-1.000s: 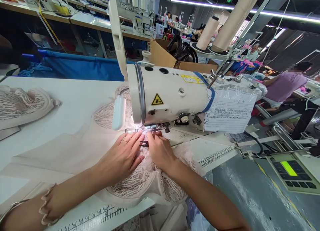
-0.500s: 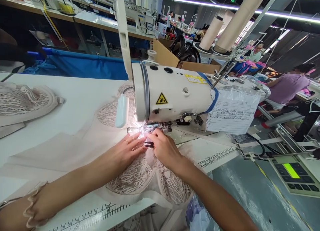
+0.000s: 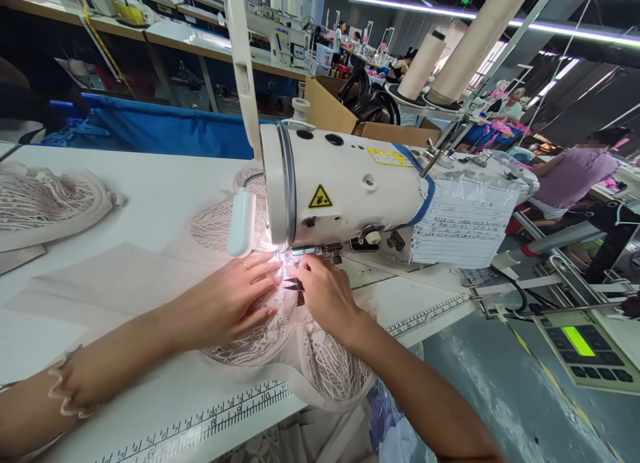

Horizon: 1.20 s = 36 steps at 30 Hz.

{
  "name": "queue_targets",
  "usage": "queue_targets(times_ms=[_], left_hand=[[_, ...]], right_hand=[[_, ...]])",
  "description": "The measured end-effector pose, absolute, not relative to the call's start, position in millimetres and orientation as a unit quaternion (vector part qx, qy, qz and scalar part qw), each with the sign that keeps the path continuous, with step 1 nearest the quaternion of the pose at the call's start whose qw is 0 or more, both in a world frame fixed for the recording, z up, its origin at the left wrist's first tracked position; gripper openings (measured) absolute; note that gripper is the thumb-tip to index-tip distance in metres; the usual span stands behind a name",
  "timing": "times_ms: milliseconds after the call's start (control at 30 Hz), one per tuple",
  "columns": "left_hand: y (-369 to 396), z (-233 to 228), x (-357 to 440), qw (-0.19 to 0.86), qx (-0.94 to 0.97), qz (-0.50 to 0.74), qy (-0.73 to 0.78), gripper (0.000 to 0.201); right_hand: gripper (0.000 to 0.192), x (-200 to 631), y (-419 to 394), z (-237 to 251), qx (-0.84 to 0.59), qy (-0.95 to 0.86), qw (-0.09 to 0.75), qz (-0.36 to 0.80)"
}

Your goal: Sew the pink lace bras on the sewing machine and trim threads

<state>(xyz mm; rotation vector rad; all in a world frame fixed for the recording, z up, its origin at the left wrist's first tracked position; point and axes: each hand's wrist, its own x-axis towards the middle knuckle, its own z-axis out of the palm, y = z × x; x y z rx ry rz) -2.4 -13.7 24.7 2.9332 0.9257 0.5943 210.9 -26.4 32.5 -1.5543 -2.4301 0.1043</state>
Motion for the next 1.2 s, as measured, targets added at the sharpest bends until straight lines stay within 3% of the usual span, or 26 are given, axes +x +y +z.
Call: queue_targets(times_ms=[167, 400, 567, 700, 767, 933, 1200], left_hand=[[-28.6, 16.5, 5.9, -0.016, 0.96, 0.159, 0.228, 0.025], [-30.8, 15.2, 7.3, 0.008, 0.96, 0.16, 0.231, 0.027], [-23.7, 9.9, 6.7, 0.003, 0.961, 0.182, 0.207, 0.032], [-21.6, 12.6, 6.3, 0.032, 0.957, 0.202, 0.206, 0.028], [-22.0, 13.7, 6.2, 0.043, 0.954, 0.21, 0.209, 0.027], [-22.3, 15.0, 4.7, 0.031, 0.956, 0.188, 0.222, 0.035], [-19.4, 20.6, -0.6, -0.005, 0.959, 0.167, 0.229, 0.036]], right_hand=[[0.007, 224.1, -72.3, 27.5, -0.572, -0.808, 0.142, 0.031], [0.032, 235.0, -92.8, 1.1, -0.512, -0.835, 0.193, -0.064], [0.015, 245.7, -61.9, 14.8, -0.515, -0.846, 0.138, -0.028], [0.066, 243.8, -41.0, 32.9, -0.506, -0.862, 0.012, 0.027], [0.076, 238.9, -35.4, 38.5, -0.508, -0.86, -0.036, 0.025], [0.071, 229.6, -27.2, 41.3, -0.509, -0.858, -0.069, 0.016], [0.057, 236.6, -16.7, 31.0, -0.47, -0.883, 0.011, 0.017]])
